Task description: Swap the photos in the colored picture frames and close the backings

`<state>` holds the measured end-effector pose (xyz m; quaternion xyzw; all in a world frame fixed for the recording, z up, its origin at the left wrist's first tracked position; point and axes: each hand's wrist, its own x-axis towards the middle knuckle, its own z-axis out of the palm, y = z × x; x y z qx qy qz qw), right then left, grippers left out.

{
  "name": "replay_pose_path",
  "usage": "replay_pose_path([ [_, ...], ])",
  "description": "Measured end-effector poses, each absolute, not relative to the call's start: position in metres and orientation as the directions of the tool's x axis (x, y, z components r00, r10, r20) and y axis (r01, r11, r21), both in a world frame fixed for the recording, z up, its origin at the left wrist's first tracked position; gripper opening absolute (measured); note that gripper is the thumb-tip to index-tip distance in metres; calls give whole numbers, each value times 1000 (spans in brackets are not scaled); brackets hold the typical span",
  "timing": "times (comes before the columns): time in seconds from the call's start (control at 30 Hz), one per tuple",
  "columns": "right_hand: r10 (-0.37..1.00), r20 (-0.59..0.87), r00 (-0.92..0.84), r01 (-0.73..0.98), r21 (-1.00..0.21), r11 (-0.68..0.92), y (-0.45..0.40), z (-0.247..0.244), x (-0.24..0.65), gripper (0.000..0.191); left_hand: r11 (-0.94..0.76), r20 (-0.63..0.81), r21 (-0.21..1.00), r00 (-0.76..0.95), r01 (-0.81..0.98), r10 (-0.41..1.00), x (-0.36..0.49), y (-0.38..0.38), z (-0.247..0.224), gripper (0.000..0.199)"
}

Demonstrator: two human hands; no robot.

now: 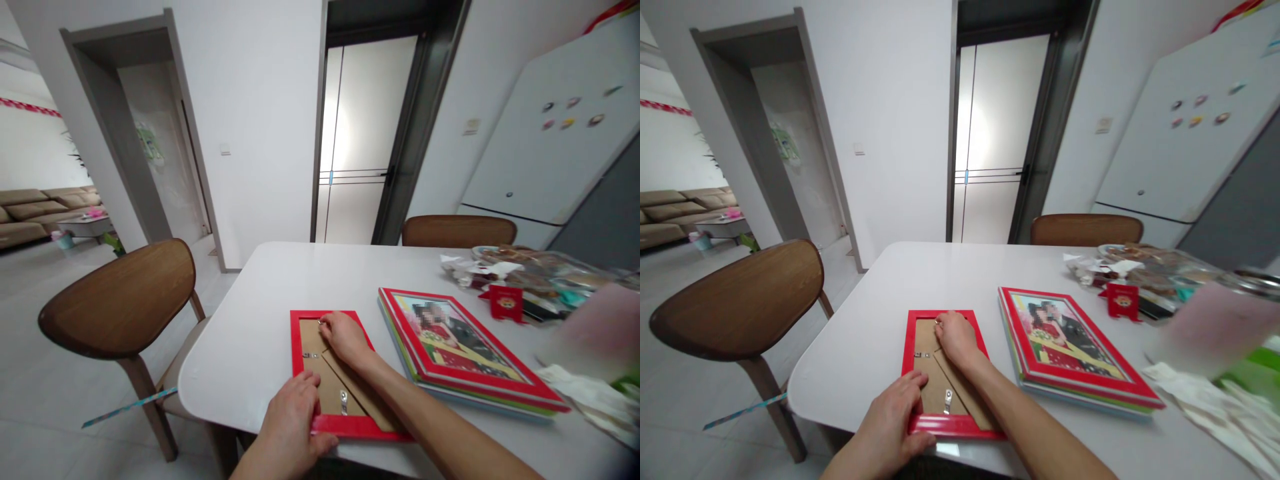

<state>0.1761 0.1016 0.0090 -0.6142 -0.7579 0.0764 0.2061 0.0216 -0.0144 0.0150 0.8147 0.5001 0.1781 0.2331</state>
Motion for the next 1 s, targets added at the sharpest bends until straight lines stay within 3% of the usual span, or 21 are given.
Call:
replay_pose_path([
  [0.17,976,214,25,897,-437,73,123,-2,175,20,-385,50,553,432,739,900,23,-15,20,43],
  [0.33,963,268,24,810,-570,139,114,7,179,21,-379,41,522,421,764,906,33,-19,21,59],
  [0.5,921,387,50,662,-703,259,78,24,216,28,-440,203,576,401,690,894,30,-17,17,32],
  [0.57,908,364,206,495,-839,224,59,25,230,34,-451,292,643,346,619,892,23,-13,19,17],
  [0.63,921,191,339,140,-978,152,39,21,232,37,-428,347,727,250,537,904,20,-10,23,9],
  [0.67,938,61,341,-82,-992,95,29,18,227,37,-410,367,775,186,482,912,22,-9,25,11],
  [0.77,981,-188,36,-473,-868,-149,6,9,194,36,-351,356,920,5,177,935,39,-11,27,21],
  [0.83,971,-215,-106,-624,-746,-234,-3,11,170,32,-282,280,956,-30,-86,959,58,-16,26,29],
  [0.93,989,-124,-83,-800,-583,-141,-7,27,161,25,-175,199,931,45,-320,979,84,-23,35,36],
  [1.0,996,-88,24,-828,-561,-30,-5,42,179,20,-165,208,911,74,-377,975,96,-24,53,36],
])
